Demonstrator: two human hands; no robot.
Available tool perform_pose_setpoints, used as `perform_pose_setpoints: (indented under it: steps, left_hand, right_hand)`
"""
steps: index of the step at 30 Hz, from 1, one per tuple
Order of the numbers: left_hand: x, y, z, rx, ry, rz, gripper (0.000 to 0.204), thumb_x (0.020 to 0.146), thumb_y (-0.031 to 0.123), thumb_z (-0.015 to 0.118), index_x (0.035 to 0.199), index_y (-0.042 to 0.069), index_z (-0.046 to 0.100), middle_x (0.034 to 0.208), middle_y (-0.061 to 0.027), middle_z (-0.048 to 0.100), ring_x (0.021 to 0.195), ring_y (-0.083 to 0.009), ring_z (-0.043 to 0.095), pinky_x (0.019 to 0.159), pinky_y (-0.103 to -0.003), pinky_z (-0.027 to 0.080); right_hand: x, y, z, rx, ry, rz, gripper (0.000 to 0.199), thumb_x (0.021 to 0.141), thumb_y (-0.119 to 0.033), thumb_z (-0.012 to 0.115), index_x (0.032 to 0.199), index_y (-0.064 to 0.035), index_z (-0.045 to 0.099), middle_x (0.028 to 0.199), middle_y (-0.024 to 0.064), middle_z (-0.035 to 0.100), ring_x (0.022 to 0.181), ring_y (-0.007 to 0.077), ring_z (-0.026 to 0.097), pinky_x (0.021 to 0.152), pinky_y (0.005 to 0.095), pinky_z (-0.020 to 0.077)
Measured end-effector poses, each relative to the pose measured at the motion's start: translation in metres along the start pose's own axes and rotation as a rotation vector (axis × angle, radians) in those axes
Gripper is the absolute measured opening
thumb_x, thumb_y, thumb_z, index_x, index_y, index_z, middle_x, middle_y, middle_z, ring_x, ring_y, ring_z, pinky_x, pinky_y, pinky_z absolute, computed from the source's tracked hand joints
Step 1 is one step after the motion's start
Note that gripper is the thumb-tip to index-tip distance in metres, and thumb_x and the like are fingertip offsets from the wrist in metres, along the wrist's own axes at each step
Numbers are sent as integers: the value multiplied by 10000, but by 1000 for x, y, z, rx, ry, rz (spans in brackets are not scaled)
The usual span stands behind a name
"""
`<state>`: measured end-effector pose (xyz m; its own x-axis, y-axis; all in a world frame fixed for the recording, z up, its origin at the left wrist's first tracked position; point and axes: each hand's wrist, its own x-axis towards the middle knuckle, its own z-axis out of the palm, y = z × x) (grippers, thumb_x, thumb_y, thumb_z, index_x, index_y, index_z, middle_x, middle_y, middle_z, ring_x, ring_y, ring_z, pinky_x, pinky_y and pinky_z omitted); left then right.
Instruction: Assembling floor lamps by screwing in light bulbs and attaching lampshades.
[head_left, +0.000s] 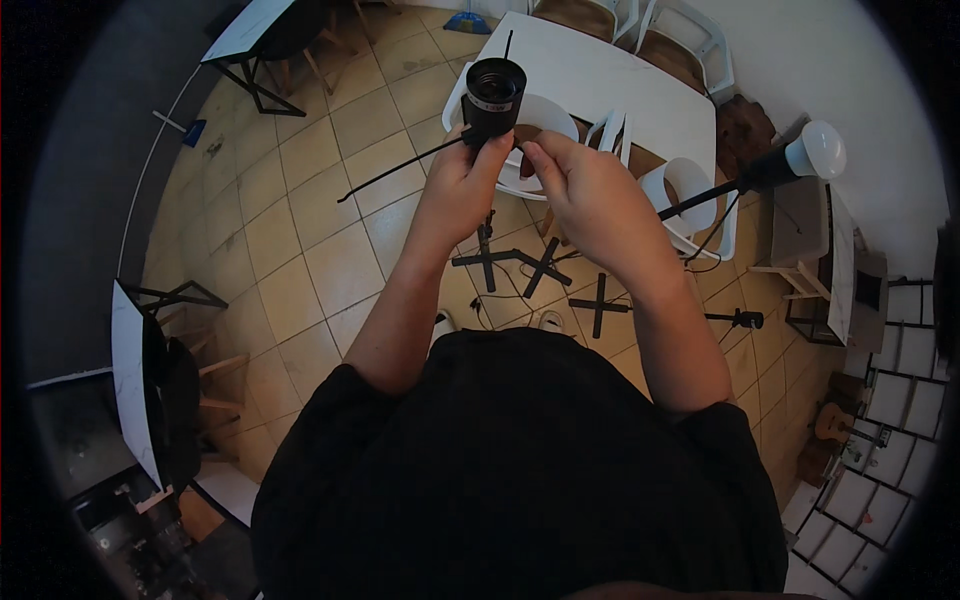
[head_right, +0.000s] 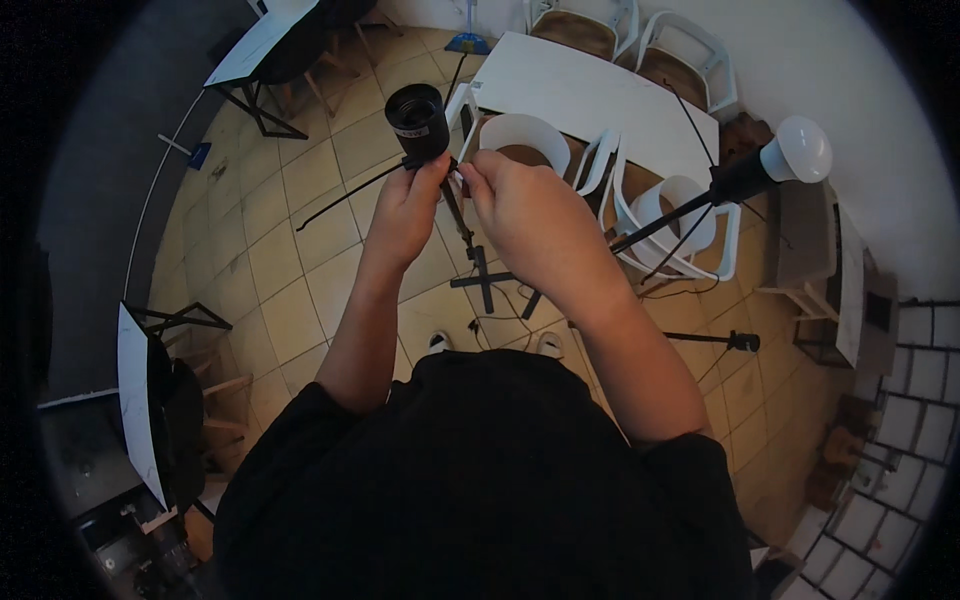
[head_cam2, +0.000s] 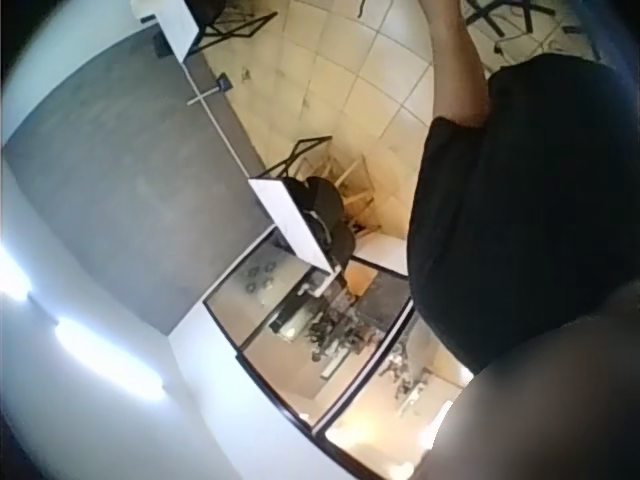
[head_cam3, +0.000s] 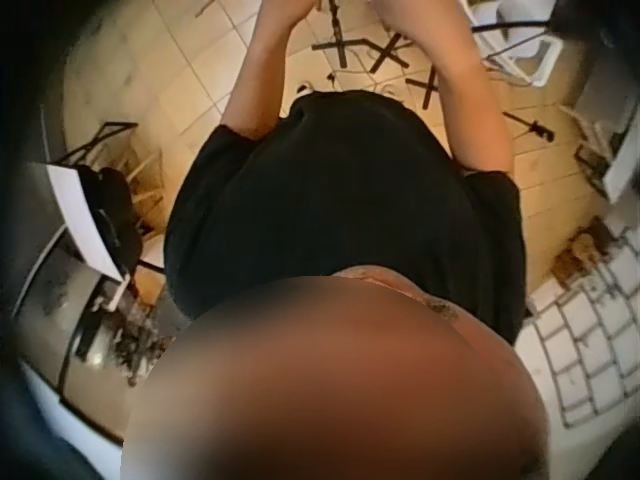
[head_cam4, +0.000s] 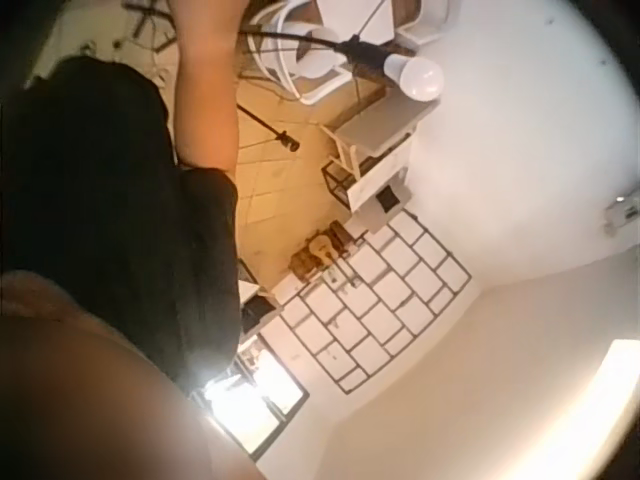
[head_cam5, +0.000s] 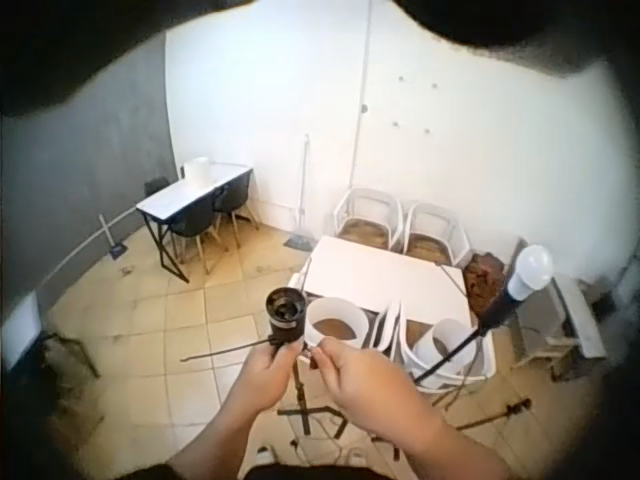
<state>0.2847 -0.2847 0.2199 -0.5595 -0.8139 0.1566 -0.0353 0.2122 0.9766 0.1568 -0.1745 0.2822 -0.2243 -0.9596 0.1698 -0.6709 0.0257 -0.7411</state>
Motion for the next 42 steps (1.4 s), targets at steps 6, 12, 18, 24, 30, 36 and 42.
perform_pose_setpoints:
  steps: [6, 12, 18, 24, 30, 36, 42]
  left_hand:
    - [0, -4, -1, -134, -73, -20, 374, 984, 343, 585, 1113, -3, 638, 946, -20, 645, 876, -85, 550, 783, -254, 442]
    - [1, 5, -4, -71, -49, -99, 331, 971, 308, 591, 1052, -5, 658, 862, -1, 623, 802, -73, 526, 719, -244, 421]
    - [13, -48, -29, -487, -235, -60, 394, 1012, 331, 400, 858, 39, 615, 749, 26, 529, 668, -64, 428, 601, -231, 348]
    - [6, -9, 1, -281, 113, -47, 426, 1019, 335, 306, 931, 45, 606, 627, 51, 352, 536, -53, 268, 483, -234, 203]
    - [2, 3, -6, -29, 70, -75, 460, 1036, 366, 311, 822, 55, 573, 708, 12, 506, 660, -90, 443, 578, -270, 352]
    - [-4, 5, -1, -228, 92, -117, 423, 1017, 260, 270, 1068, 26, 619, 640, 48, 345, 565, -66, 290, 508, -234, 232]
    - [-3, -4, -7, -409, 2, -162, 339, 1032, 334, 344, 812, 96, 441, 661, 45, 341, 597, -73, 294, 545, -249, 253]
  right_hand:
    - [-34, -16, 0, -252, 190, -24, 288, 903, -195, 633, 1101, 8, 582, 928, 173, 641, 865, 358, 636, 751, 425, 520]
    - [-52, -24, -6, -403, 318, -177, 457, 866, -160, 699, 1280, -45, 544, 1038, 136, 611, 904, 271, 627, 772, 362, 502]
    - [-54, -17, 2, -346, 209, -86, 458, 883, -174, 681, 1303, -64, 535, 965, 111, 601, 833, 260, 643, 716, 355, 511]
    - [-56, -18, 3, -278, 196, -59, 441, 902, -167, 660, 1314, -75, 533, 968, 115, 623, 745, 250, 657, 661, 337, 520]
    - [-52, -16, 2, -298, 220, -87, 347, 934, -107, 590, 1280, -98, 574, 953, 120, 647, 801, 277, 653, 705, 357, 524]
    - [-49, -12, 1, -199, 221, -100, 433, 880, 10, 545, 1282, -138, 604, 849, 115, 612, 758, 283, 624, 693, 385, 504]
    - [-50, -1, 10, -138, 279, -134, 531, 827, 82, 523, 1290, -163, 612, 754, 105, 535, 681, 260, 574, 655, 379, 473]
